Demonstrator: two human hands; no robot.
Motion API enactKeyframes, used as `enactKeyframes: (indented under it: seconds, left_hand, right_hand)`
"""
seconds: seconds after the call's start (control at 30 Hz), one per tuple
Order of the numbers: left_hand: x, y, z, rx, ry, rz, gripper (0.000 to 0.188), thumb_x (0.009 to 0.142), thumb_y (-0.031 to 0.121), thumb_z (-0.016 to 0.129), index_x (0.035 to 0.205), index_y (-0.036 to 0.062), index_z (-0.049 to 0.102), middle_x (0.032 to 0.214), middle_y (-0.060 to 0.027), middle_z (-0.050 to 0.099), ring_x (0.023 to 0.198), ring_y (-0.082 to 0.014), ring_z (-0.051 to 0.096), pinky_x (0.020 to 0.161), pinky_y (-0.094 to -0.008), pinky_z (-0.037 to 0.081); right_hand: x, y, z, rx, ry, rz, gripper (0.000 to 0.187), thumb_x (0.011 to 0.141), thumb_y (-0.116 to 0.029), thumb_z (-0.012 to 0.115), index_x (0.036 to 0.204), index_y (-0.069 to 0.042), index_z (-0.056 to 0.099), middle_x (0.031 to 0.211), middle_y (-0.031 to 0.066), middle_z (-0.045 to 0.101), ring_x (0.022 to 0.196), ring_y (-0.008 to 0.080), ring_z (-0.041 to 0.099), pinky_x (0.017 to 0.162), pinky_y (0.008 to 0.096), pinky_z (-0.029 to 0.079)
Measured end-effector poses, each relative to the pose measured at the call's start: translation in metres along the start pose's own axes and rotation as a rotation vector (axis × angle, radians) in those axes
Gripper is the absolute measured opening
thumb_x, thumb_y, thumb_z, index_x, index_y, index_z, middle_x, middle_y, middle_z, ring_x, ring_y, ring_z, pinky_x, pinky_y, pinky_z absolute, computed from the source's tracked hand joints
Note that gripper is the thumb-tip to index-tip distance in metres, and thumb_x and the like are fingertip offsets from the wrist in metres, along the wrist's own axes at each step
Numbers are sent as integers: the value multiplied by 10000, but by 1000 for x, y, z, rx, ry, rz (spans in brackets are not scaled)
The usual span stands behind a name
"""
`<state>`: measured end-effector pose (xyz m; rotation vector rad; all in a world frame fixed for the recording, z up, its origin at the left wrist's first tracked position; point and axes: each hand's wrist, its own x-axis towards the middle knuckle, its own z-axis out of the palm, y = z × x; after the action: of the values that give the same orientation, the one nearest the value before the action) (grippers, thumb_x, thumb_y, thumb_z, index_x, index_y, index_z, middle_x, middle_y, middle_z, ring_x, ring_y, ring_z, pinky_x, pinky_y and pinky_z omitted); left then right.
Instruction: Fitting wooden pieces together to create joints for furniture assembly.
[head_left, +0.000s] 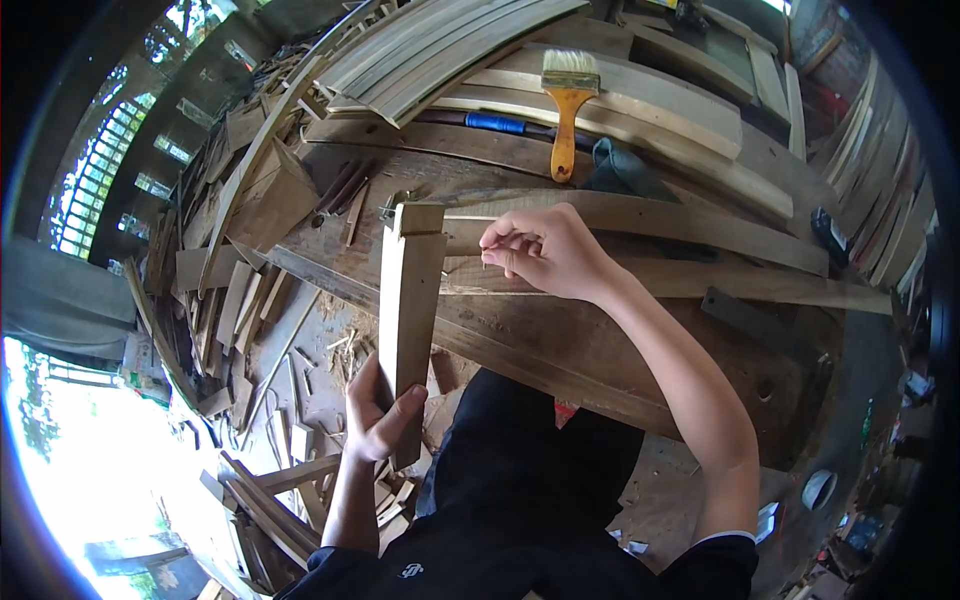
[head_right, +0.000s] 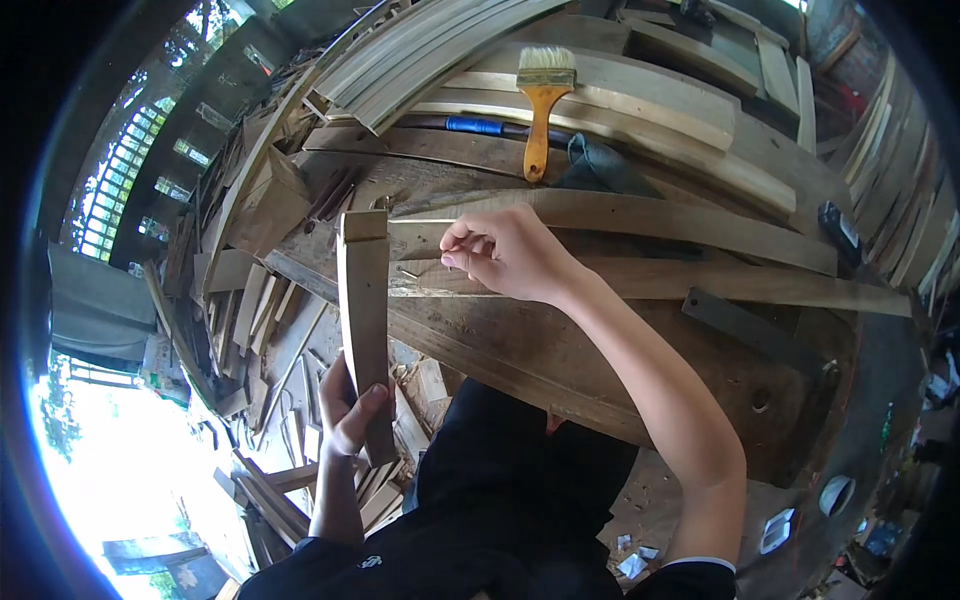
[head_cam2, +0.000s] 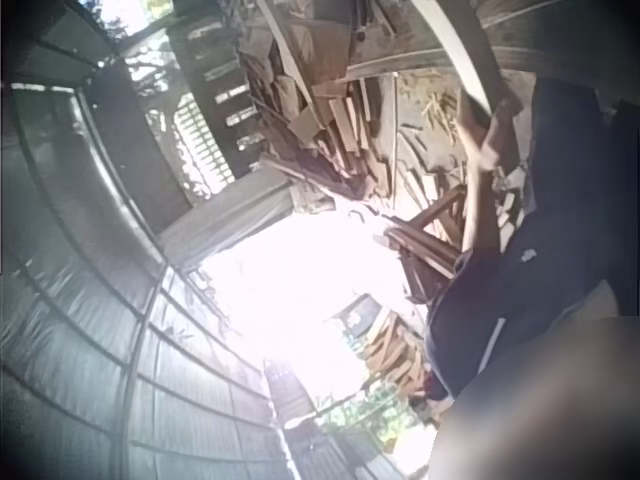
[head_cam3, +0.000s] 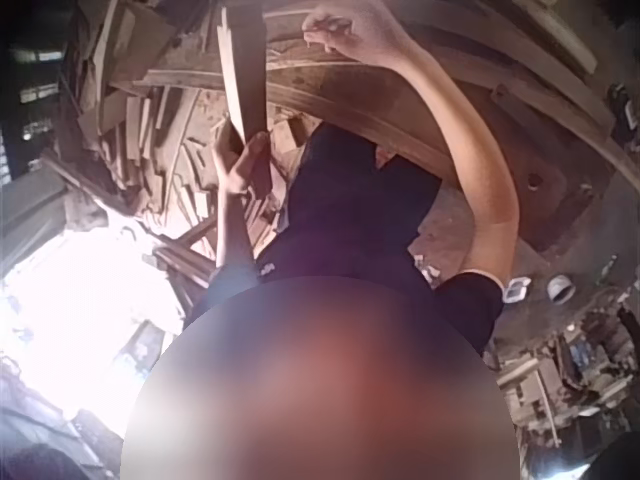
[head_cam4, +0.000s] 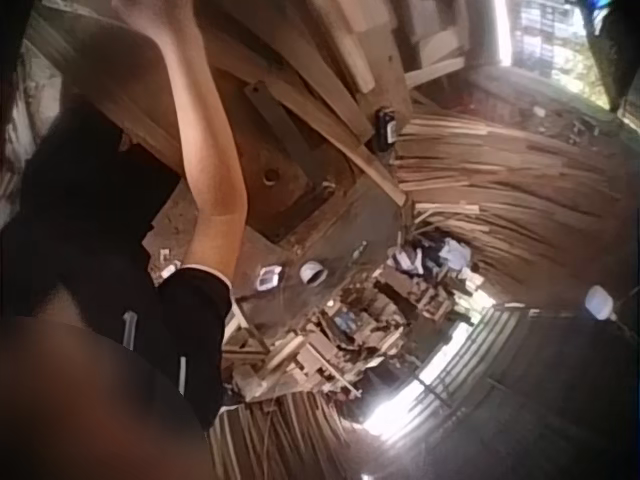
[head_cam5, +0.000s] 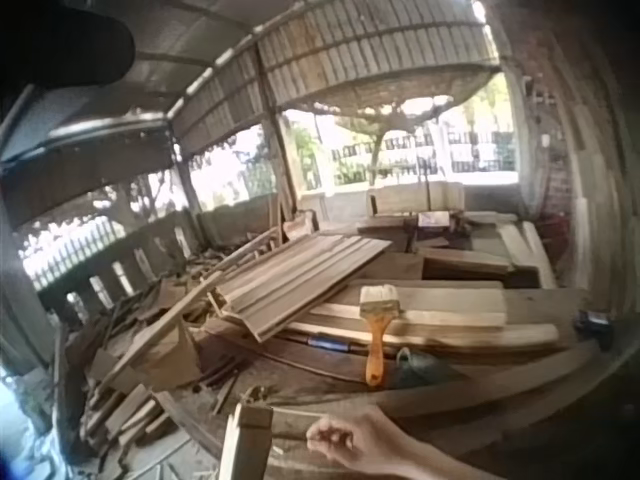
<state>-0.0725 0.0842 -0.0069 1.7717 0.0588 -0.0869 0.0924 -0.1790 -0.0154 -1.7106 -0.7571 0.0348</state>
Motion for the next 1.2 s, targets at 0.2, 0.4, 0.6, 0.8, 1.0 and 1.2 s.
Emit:
enactKeyframes:
  seconds: [0.2, 0.4, 0.6, 0.8, 1.0, 1.2]
  left_hand:
    - [2, 5, 8, -19, -29, -38, 500, 823, 253, 750, 1182, -46, 573, 919, -52, 636, 829, -119, 571, 743, -279, 453]
    - [4, 6, 13, -28, -85, -7, 531, 831, 238, 735, 1236, -54, 553, 972, -60, 627, 887, -125, 556, 803, -285, 443]
    - [4, 7, 12, -1, -89, 16, 555, 834, 239, 733, 1263, -58, 545, 970, -59, 629, 894, -130, 561, 814, -289, 446]
    - [1, 9, 12, 1, -67, -37, 517, 829, 251, 729, 1216, -48, 561, 903, -51, 631, 803, -124, 579, 732, -282, 463]
    - [0, 8, 13, 5, -57, 3, 491, 833, 253, 729, 1190, -39, 561, 861, -47, 622, 761, -119, 579, 694, -274, 464]
    - [-4, 6, 9, -19, -22, -48, 511, 835, 259, 730, 1211, -41, 557, 883, -39, 616, 779, -124, 574, 707, -277, 463]
  right_hand:
    - [-4, 9, 2, -116, 102, -181, 84, 841, -110, 761, 879, -66, 700, 775, 5, 733, 669, 71, 700, 561, 198, 490]
    - [-8, 5, -1, -90, 94, -98, 82, 796, -92, 762, 781, -84, 682, 744, 2, 731, 689, 59, 697, 554, 191, 467]
    - [-8, 2, -1, -36, 115, -32, 106, 772, -81, 772, 762, -57, 670, 738, 5, 718, 689, 61, 691, 554, 205, 484]
    - [-8, 6, -1, 6, 124, -28, 122, 763, -74, 772, 759, -39, 655, 741, 17, 712, 694, 65, 688, 572, 221, 504]
    - [-8, 3, -1, -44, 126, -47, 130, 735, -68, 769, 751, -35, 644, 730, 15, 703, 650, 65, 659, 565, 216, 502]
    - [-7, 4, -3, -41, 121, -49, 129, 718, -57, 764, 751, -36, 642, 719, 15, 695, 603, 52, 623, 565, 213, 504]
